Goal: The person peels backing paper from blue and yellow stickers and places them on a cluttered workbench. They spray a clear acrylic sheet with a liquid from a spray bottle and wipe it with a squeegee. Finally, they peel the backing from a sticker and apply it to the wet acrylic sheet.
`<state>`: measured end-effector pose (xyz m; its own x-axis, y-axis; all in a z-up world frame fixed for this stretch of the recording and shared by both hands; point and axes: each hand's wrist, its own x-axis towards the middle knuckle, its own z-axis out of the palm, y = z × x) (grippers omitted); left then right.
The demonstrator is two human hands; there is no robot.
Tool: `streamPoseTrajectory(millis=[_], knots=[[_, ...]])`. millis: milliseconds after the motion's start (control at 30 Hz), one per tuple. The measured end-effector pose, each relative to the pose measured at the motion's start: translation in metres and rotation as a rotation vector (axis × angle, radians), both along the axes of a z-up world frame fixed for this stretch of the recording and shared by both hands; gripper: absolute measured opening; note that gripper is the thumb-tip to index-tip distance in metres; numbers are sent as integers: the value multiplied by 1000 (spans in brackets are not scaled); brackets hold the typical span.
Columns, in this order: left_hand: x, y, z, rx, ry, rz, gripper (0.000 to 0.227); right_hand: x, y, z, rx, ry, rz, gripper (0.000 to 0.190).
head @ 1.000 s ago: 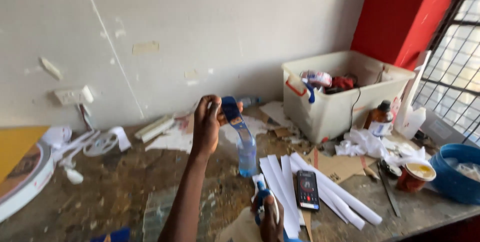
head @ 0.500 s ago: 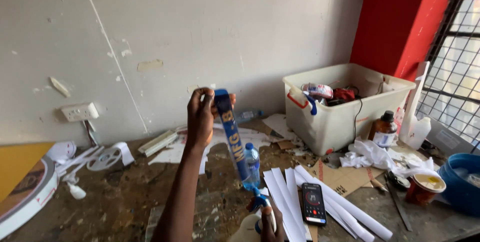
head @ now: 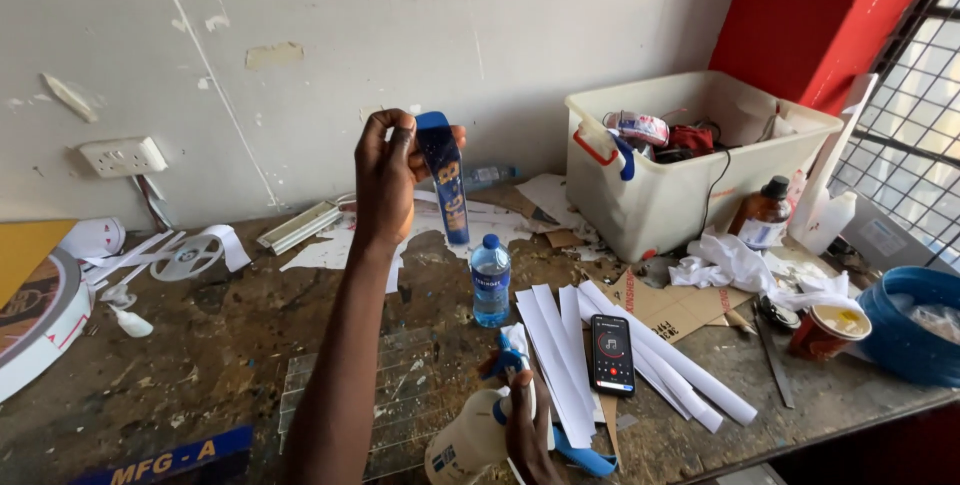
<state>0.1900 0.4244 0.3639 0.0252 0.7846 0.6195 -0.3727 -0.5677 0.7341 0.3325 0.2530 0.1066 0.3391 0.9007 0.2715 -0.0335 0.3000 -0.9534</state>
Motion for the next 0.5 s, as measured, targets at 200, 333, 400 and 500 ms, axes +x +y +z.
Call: streamPoseTrajectory(millis=[200, 333, 400, 500], knots=[[0, -5, -4, -48, -38, -20, 13, 3, 9, -5, -11, 65, 4, 91], [-7, -8, -21, -10, 11, -37, 18, 5, 4, -16, -50, 88, 59, 90], [-12, -11, -40, 0, 244, 165, 34, 11, 2, -23, -58, 56, 77, 104], [-12, -22, -53, 47, 309, 117, 30, 12, 0, 1, -6, 8, 105, 107]])
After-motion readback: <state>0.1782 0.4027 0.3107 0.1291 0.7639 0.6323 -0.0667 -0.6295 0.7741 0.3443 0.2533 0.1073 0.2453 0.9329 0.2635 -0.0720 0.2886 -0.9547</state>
